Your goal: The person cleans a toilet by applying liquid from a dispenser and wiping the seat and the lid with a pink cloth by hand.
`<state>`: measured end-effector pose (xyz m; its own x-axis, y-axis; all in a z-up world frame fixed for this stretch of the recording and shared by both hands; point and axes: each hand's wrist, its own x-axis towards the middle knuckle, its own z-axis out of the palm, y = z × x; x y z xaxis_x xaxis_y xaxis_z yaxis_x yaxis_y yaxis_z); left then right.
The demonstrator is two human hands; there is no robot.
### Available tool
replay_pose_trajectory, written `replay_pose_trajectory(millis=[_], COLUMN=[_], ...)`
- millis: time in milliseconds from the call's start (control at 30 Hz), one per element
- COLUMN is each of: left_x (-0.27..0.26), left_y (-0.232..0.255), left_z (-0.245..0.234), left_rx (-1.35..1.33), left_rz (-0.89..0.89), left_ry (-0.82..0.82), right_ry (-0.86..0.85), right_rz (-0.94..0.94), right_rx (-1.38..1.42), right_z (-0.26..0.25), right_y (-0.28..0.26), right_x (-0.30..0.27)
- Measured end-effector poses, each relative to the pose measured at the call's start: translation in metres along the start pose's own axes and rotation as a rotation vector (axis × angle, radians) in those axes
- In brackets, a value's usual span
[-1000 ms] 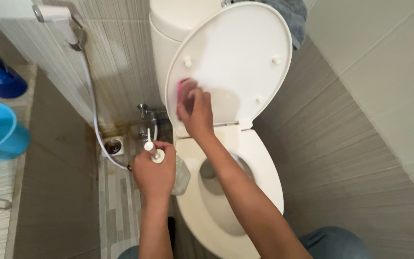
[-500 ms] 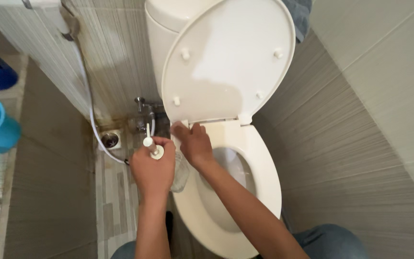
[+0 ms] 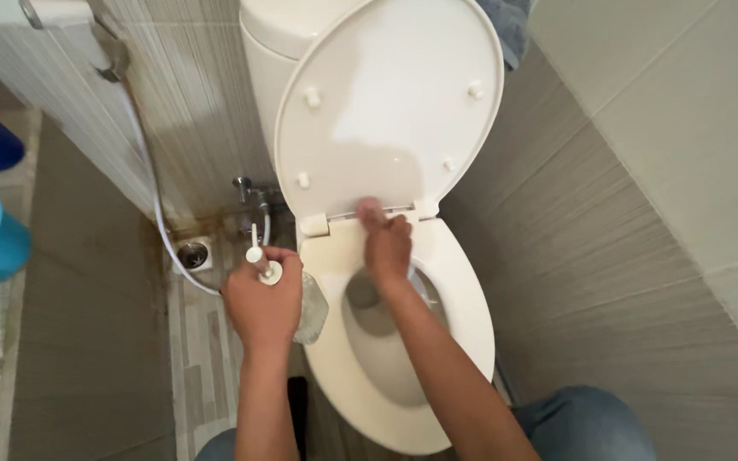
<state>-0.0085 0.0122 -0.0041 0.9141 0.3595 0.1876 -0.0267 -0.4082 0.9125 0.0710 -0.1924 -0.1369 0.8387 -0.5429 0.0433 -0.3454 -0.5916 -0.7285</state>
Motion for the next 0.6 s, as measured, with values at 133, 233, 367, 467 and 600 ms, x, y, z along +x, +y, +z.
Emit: replay_pose_trajectory(millis=[133, 233, 367, 467, 600], left_x=[0.001, -0.001, -0.004, -0.006, -0.007], left_y=[0.004, 0.007, 0.013, 0.017, 0.021], left_z=[0.003, 0.006, 0.011, 0.013, 0.019], left_rx=[-0.030, -0.073, -0.059, -0.057, -0.100], left_rz=[-0.014, 0.011, -0.021, -0.026, -0.026], left_ry=[-0.028, -0.061, -0.070, -0.062, -0.075], right_ry=[-0.008, 0.030, 0.183, 0.124, 0.142], right_rz=[-0.342, 0.021, -0.160, -0.170, -0.296], right_rx=[-0.348, -0.010, -0.437, -0.459, -0.576], right_z=[-0.012, -0.029, -0.059, -0.048, -0.064], right_y=[0.033, 0.046, 0.062, 0.066, 0.095], right_x=[0.012, 0.028, 0.040, 0.045, 0.059])
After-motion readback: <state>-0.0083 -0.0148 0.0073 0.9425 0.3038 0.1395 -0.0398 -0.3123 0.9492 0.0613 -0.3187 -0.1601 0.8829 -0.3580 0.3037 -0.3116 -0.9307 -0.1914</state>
